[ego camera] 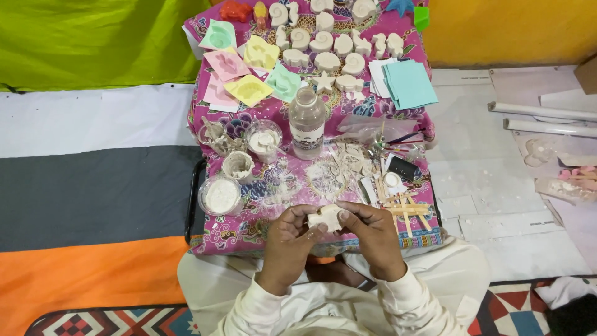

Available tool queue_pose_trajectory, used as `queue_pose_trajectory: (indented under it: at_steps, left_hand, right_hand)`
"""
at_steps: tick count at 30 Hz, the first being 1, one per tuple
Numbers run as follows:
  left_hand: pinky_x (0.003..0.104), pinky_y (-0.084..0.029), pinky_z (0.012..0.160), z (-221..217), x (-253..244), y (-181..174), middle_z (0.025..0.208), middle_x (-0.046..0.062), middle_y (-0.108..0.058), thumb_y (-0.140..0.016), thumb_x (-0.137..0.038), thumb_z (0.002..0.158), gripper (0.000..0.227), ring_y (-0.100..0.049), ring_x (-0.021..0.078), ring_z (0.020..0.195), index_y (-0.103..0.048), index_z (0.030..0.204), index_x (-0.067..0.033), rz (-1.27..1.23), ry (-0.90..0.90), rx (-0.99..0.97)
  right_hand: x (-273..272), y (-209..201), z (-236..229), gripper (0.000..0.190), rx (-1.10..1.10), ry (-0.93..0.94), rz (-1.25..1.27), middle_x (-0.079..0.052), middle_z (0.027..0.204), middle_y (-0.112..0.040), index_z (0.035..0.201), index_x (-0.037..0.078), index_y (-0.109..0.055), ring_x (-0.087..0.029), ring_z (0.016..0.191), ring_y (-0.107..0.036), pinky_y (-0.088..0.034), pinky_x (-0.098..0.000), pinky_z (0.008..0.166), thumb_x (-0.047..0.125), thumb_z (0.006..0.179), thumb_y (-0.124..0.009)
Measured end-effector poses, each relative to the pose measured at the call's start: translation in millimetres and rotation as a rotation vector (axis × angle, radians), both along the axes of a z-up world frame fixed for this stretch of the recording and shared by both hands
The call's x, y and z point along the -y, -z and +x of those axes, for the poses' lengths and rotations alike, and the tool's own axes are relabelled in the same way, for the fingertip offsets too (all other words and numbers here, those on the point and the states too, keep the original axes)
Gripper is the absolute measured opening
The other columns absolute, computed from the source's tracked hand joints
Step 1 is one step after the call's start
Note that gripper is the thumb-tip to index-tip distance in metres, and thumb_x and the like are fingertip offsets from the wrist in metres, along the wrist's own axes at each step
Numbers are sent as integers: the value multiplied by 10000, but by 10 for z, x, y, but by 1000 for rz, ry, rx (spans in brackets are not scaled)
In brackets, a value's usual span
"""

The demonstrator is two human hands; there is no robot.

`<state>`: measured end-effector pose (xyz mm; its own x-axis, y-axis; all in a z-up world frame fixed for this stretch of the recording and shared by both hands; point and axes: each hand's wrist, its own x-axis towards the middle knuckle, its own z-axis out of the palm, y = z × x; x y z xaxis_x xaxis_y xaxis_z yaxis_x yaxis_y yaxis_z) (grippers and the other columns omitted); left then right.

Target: Sanding and cleaning the surfaces of small white molded toy components using sandpaper to remove imperfections.

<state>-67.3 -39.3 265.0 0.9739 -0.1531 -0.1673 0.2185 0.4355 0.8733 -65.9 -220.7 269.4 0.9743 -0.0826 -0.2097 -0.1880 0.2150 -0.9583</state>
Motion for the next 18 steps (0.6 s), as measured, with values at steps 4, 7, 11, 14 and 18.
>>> queue_pose_trajectory:
  at_steps: [4,7,11,14,18]
  left_hand:
    - [309,-602,800,-18,4,-26,1043,183,-753,-728,132,838,359,-707,206,882,-637,1172,35,6,0,-10]
    - [353,-620,879,-22,12,-52,1121,185,-734,-709,133,849,373,-708,233,970,-609,1192,29,-87,21,22]
    - [334,-567,922,-63,74,-93,1264,181,-667,-683,161,831,518,-662,234,1101,-512,1283,-25,-32,-50,165]
    - [340,-584,960,-98,85,-83,1378,228,-616,-646,180,829,583,-645,269,1205,-481,1357,-4,50,-88,303]
    - [328,-593,960,-133,72,-92,1381,235,-650,-634,143,830,605,-677,293,1244,-491,1400,0,289,-100,467]
  right_hand:
    - [-9,-42,5,302,45,8,-23,-174,857,-766,1132,-137,-768,-192,728,-637,-548,-297,698,40,909,-667]
    - [0,-12,8,277,42,27,-10,-158,808,-743,1128,-119,-776,-183,699,-628,-579,-310,680,-17,886,-692]
    - [-18,-52,-10,384,48,-28,50,-154,881,-736,1282,-77,-697,-204,775,-667,-580,-325,757,21,914,-651]
    - [-39,-81,-11,510,27,-39,70,-198,948,-769,1352,-70,-635,-223,813,-707,-578,-322,767,-49,844,-676]
    - [-44,-80,-41,581,2,-33,130,-214,925,-746,1369,-87,-600,-245,792,-702,-572,-327,759,-95,796,-701]
